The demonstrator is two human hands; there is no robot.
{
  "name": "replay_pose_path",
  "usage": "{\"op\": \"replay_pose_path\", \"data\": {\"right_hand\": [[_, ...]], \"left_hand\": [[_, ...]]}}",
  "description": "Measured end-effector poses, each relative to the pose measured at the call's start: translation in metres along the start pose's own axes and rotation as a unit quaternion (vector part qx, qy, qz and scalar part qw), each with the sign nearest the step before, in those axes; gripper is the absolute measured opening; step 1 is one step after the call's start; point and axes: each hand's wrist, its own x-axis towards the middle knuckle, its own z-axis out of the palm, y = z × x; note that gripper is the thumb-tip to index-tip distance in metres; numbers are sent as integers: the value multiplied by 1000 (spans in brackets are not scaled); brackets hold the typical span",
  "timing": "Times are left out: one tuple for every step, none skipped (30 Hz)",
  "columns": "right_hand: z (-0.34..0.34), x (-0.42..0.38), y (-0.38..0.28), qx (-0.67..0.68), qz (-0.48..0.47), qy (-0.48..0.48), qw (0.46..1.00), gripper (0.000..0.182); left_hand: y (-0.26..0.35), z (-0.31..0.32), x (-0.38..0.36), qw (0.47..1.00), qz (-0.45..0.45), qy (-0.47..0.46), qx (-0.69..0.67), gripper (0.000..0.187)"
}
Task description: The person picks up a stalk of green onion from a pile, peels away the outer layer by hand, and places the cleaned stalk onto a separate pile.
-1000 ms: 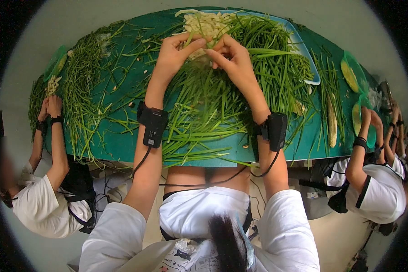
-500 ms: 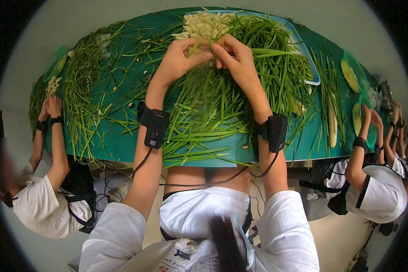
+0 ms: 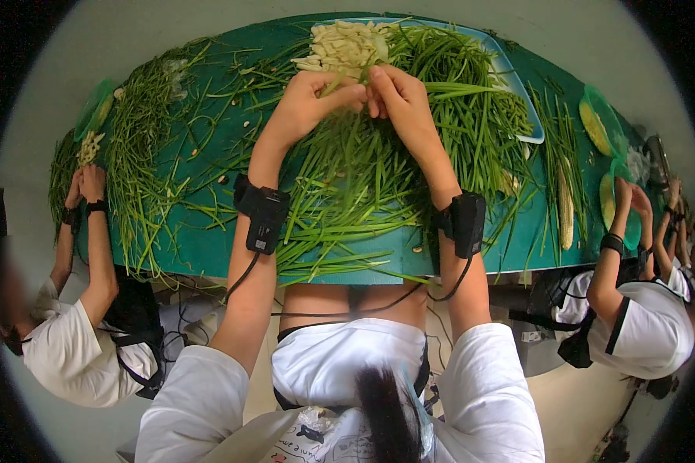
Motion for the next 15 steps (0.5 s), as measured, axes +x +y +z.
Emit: {"op": "replay_pose_path", "data": {"right_hand": [[1,1,1,0,0,-1,1000,30],[1,1,2,26,4,-1,1000,25],[2,2,2,51,7,-1,999,22],[3,2,2,50,7,-1,999,22],[5,1,0,39,3,1,999,20],[6,0,-1,28,0,4,1000,19],[6,0,-1,28,1,4,1000,19],[5,0,-1,26,3,1,1000,18],[5,0,-1,23,4,-3,1000,18],[5,0,-1,23,4,-3,1000,18],[5,0,-1,29,-2,-5,1000,17],[5,0,-2,36,-9,-6,999,17],[6,0,-2,36,-9,-7,999,17],[7,0,-4,35,-10,-6,999,18],[7,-1,-4,34,-11,-4,999,19]], "left_hand": [[1,-1,0,1000,7,5,4,23],[1,-2,0,1000,6,6,4,23],[1,-3,0,1000,6,7,7,24],[1,-4,0,1000,7,6,11,25],[0,-3,0,1000,6,6,11,25],[0,-3,0,1000,6,6,-11,27],[0,-2,0,999,5,6,-33,28],[-2,-2,0,999,5,6,-33,28],[-5,-2,0,999,2,1,-42,29],[-7,-2,1,999,0,-3,-51,30],[-7,-3,1,999,0,-2,-50,30],[-8,-3,1,998,1,-11,-54,30],[-8,-3,1,998,1,-19,-58,31],[-7,-3,1,998,1,-19,-58,31],[-6,-3,0,998,-3,-19,-63,32]]}}
